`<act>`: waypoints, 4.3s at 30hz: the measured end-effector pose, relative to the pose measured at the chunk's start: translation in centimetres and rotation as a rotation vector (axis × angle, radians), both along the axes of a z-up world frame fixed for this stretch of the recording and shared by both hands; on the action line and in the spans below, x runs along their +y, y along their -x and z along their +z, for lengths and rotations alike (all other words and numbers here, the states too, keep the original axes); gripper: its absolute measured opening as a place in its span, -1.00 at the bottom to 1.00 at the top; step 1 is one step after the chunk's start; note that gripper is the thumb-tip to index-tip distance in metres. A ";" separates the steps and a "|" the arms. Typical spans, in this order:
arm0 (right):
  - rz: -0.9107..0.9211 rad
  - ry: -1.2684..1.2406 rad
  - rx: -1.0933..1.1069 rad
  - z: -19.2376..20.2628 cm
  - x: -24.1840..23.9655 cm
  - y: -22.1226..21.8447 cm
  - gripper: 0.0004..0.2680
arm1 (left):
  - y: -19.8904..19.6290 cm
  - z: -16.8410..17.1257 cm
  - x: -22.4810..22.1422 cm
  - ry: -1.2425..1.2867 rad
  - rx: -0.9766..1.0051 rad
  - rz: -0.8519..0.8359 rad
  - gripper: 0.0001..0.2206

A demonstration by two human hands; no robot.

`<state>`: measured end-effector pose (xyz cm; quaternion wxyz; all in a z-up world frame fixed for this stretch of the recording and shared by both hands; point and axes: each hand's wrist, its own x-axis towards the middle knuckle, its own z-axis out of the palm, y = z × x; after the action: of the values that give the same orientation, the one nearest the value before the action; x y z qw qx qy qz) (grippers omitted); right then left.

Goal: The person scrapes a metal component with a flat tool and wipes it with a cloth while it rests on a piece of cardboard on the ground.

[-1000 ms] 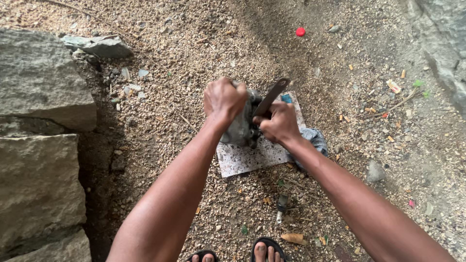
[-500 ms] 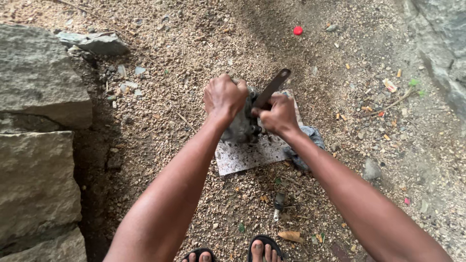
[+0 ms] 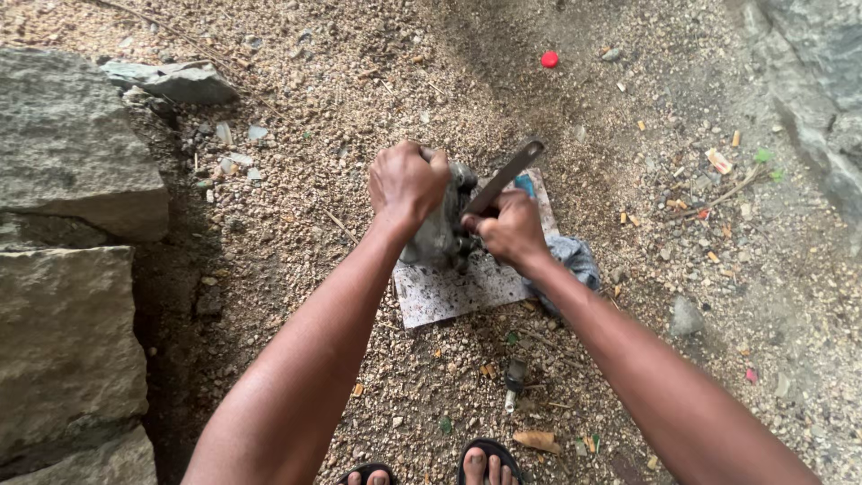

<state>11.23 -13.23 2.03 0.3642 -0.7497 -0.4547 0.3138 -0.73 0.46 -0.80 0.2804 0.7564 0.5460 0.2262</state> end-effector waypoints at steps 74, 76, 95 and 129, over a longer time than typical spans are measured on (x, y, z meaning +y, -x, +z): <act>-0.338 0.237 -0.064 -2.5 -5.6 -7.2 -0.91 | -1.8 7.1 -4.9 0.201 0.515 -0.564 0.12; -0.385 0.184 -0.038 -3.3 -6.2 -7.9 -0.88 | -2.4 7.5 -6.0 0.189 0.606 -0.677 0.29; -0.343 0.118 0.055 -5.2 -7.0 -8.1 -0.84 | 0.6 6.1 -4.7 0.112 0.664 -0.643 0.24; 0.038 0.160 -0.089 -15.8 -2.0 -5.5 -0.87 | 3.1 3.8 -4.0 0.178 0.713 -0.599 0.36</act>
<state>16.69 -15.20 -13.74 0.2768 -0.7806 -0.4583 0.3224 -3.84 -3.57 3.03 0.1920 0.8840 0.3834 -0.1863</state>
